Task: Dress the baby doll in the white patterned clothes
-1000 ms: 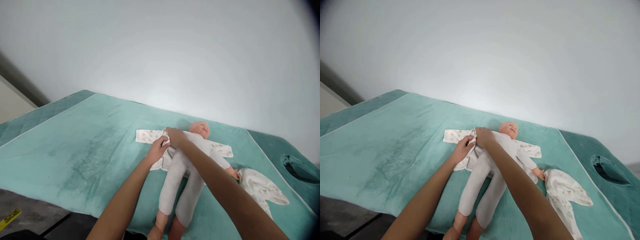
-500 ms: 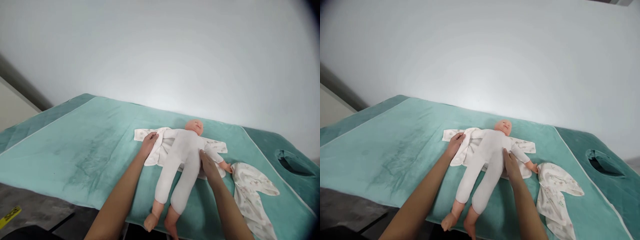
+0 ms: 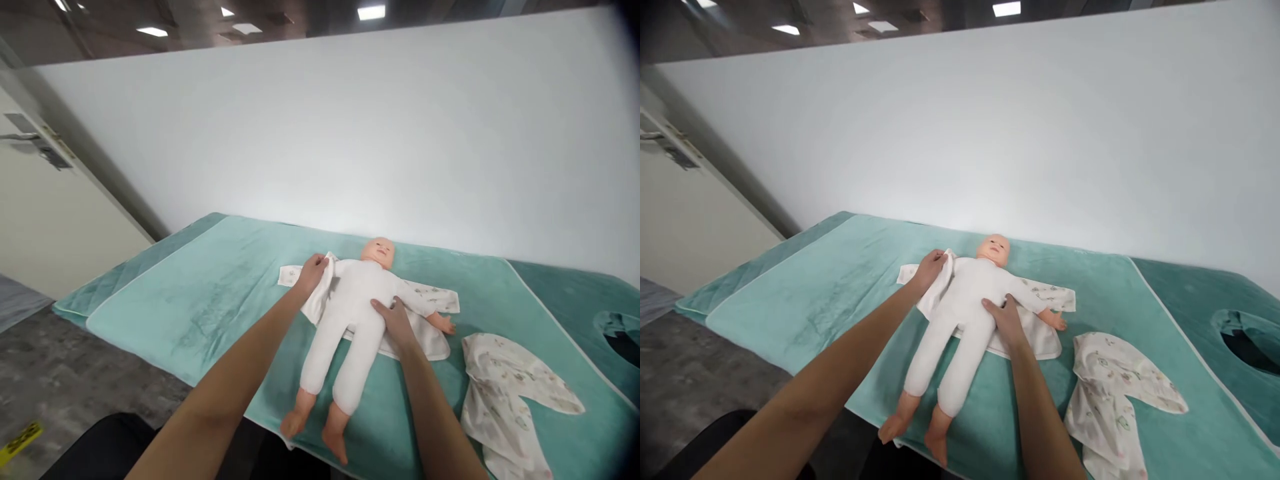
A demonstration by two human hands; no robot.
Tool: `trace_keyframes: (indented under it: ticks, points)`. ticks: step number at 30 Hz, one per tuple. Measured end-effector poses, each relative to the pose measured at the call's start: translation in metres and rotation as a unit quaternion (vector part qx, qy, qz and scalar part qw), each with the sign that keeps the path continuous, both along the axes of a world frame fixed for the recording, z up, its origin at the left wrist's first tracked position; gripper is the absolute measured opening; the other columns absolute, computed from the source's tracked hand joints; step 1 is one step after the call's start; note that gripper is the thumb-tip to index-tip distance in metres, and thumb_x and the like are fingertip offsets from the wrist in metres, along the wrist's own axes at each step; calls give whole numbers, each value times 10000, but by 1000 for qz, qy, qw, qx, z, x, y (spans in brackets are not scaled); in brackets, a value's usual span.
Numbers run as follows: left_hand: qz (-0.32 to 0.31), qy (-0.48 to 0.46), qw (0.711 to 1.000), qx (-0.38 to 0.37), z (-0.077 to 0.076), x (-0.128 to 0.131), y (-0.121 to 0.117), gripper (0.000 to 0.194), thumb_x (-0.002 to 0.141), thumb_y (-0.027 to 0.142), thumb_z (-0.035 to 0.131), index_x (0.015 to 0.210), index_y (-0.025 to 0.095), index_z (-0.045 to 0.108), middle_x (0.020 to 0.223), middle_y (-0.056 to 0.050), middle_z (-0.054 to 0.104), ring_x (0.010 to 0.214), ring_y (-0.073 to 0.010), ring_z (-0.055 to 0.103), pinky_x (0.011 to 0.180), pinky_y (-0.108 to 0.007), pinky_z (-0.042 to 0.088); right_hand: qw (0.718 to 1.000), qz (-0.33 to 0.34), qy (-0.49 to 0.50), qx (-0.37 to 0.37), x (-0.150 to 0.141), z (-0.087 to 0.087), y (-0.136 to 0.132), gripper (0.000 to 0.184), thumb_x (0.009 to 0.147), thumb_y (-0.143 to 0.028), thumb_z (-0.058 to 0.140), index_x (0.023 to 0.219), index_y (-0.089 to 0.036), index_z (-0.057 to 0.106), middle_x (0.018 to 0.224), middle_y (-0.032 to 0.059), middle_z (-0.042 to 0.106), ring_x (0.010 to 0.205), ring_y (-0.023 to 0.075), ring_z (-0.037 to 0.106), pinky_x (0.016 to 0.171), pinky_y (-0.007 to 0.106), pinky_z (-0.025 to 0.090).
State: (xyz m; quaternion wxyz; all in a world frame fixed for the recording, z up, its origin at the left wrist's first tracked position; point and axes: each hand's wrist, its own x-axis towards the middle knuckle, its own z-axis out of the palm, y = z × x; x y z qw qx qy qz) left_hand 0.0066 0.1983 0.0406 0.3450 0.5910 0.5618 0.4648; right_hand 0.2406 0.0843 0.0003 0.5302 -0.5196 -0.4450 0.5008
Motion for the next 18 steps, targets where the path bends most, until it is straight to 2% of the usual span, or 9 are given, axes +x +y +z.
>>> trace_keyframes:
  ticks: [4, 7, 11, 15, 18]
  points:
    - [-7, 54, 998, 17, 25, 31, 10, 211, 911, 390, 517, 856, 201, 593, 771, -2, 600, 728, -153, 517, 710, -287, 416, 993, 68, 98, -10, -2, 2, 2, 514, 722, -448, 803, 1113, -210, 569, 1133, 98, 684, 1086, 293, 651, 922, 398, 575]
    - [-42, 99, 994, 20, 38, 50, 0, 170, 891, 339, 550, 805, 202, 602, 761, -6, 619, 739, -165, 538, 733, -298, 430, 982, 110, 151, -17, -3, 0, 4, 507, 777, -441, 764, 1190, -229, 561, 1203, 60, 669, 1131, 239, 639, 990, 383, 546]
    - [-95, 149, 984, 11, 52, 69, -32, 44, 804, 231, 623, 793, 195, 647, 795, -34, 680, 760, -190, 593, 752, -318, 468, 979, 114, 167, -32, -4, -2, 13, 490, 817, -481, 709, 1215, -239, 555, 1262, 57, 657, 1147, 205, 640, 976, 364, 555]
    - [-185, 143, 969, -75, 71, 83, -72, 235, 785, 226, 635, 1015, 197, 667, 976, -74, 708, 712, -175, 627, 572, -278, 493, 979, 133, 135, -81, 1, 1, 29, 388, 829, -494, 682, 1093, -231, 575, 1123, 66, 711, 1034, 198, 687, 876, 339, 591]
    - [-231, 103, 959, -127, 86, 86, -92, 249, 810, 254, 611, 1051, 207, 652, 1104, -91, 683, 787, -184, 655, 527, -263, 510, 966, 181, 167, -79, 6, -1, 36, 365, 823, -466, 703, 1048, -209, 575, 1038, 64, 723, 990, 199, 695, 878, 342, 590]
